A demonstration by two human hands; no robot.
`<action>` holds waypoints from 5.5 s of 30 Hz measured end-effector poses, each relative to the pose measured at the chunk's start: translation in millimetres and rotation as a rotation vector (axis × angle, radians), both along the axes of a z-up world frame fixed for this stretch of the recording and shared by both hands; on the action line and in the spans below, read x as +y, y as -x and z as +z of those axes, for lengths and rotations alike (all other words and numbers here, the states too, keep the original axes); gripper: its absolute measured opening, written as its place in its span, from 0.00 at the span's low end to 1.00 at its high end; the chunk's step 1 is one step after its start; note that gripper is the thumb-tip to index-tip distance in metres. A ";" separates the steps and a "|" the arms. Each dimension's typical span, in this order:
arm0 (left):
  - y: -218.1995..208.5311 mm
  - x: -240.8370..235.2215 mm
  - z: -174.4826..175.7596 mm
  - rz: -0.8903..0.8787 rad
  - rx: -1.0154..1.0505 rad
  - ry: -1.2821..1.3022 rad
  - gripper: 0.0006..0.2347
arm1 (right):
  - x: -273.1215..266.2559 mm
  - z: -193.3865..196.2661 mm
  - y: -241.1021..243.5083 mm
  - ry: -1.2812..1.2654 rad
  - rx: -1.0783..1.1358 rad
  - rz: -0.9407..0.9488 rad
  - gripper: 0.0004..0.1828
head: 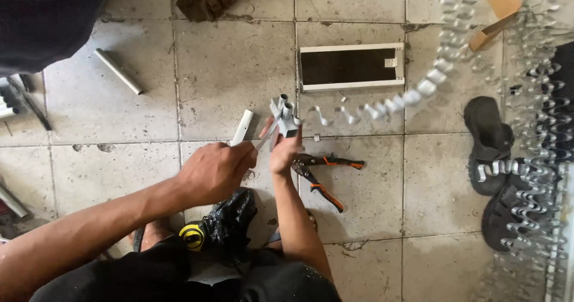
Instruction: Assembling a coiled metal component onto a metal frame using pliers on a workshop floor
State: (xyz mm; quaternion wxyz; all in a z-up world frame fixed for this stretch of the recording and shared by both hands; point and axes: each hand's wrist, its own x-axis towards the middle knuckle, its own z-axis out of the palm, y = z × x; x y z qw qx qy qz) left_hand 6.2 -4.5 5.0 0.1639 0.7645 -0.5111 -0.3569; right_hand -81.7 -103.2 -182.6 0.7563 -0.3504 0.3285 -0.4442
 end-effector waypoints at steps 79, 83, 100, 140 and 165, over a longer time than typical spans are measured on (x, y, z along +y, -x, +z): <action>-36.3 -32.2 -56.4 -0.038 -0.274 0.267 0.23 | -42.1 34.9 86.1 -0.101 -0.221 0.505 0.15; -43.1 -31.9 -45.1 -0.054 -0.264 0.219 0.20 | -44.3 69.0 80.5 0.044 -0.069 0.412 0.06; 12.5 -37.9 -42.2 -0.050 -0.303 -0.116 0.10 | -21.9 4.9 -15.0 0.743 0.618 -0.305 0.14; 15.6 -52.0 37.9 0.124 -0.278 -0.016 0.11 | -43.0 33.0 0.6 0.187 0.095 -0.118 0.15; 3.5 -28.4 -8.7 0.020 -0.209 0.141 0.14 | -13.1 26.6 9.2 0.084 0.311 -0.170 0.19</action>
